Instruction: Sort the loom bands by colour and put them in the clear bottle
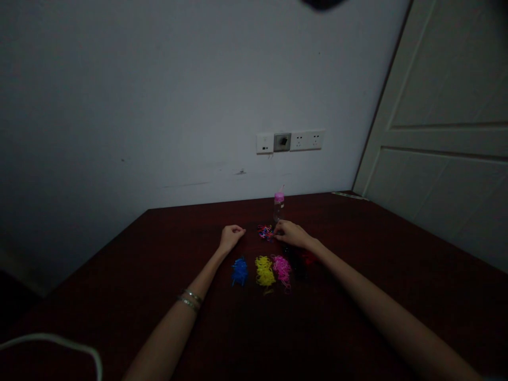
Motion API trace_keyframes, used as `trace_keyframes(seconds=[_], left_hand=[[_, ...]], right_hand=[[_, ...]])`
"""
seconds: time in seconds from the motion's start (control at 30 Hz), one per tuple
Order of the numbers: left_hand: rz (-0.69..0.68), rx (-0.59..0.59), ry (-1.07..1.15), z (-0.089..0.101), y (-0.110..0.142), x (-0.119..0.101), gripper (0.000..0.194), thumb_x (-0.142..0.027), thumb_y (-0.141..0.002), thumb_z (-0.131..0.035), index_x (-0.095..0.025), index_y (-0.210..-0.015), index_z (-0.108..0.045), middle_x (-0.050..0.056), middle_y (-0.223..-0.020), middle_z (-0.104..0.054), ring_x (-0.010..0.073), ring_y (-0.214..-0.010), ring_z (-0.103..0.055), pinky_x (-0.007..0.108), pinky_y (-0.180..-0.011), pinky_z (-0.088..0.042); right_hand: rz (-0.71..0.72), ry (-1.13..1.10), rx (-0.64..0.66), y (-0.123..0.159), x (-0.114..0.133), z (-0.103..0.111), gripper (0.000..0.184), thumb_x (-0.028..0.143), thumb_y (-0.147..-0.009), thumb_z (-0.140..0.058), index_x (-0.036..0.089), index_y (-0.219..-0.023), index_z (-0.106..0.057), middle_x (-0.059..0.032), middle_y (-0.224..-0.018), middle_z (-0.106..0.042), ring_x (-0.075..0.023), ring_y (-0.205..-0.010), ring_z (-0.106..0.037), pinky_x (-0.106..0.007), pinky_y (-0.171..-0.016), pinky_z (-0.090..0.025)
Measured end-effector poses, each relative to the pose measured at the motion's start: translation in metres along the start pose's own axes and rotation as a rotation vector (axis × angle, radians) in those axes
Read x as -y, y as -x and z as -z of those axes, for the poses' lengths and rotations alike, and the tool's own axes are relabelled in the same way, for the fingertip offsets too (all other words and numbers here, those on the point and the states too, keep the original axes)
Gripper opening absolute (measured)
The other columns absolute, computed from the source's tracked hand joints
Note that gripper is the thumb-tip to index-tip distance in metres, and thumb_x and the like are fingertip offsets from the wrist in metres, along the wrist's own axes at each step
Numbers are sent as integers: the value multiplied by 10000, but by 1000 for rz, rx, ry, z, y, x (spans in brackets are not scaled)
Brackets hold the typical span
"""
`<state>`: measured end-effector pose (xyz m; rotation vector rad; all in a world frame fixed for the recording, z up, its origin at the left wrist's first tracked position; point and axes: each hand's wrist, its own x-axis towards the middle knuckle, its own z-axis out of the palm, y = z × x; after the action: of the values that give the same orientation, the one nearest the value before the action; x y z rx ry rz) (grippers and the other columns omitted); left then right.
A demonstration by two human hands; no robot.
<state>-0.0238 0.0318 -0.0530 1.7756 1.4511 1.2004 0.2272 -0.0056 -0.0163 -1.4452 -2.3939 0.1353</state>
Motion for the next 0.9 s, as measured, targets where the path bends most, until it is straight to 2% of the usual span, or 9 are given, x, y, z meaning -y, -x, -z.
trace_keyframes(seconds=[0.4, 0.77, 0.9], left_hand=[[0, -1, -18, 1, 1, -3, 265, -364, -615, -609, -104, -630, -658, 20, -532, -578, 105, -499, -476, 206, -489, -318], [-7, 3, 7, -2, -4, 8, 272, -368, -607, -611, -102, -631, -665, 27, -548, -596, 111, -510, -492, 204, -493, -329], [-21, 8, 31, 0, -1, -6, 320, -400, -615, -612, -93, -674, -680, 38, -569, -606, 115, -527, -492, 203, -490, -323]], right_hand=[[29, -104, -64, -1, -6, 1, 133, 279, -754, -558, 190, -805, -643, -48, -909, -598, -155, -802, -569, -239, -697, -410], [53, -30, -87, -12, -4, 14, 127, 276, -752, -558, 199, -808, -641, -43, -928, -579, -154, -817, -558, -222, -652, -400], [85, -62, -109, -14, 0, 14, 123, 275, -758, -556, 194, -804, -638, -40, -921, -574, -149, -824, -555, -232, -691, -406]])
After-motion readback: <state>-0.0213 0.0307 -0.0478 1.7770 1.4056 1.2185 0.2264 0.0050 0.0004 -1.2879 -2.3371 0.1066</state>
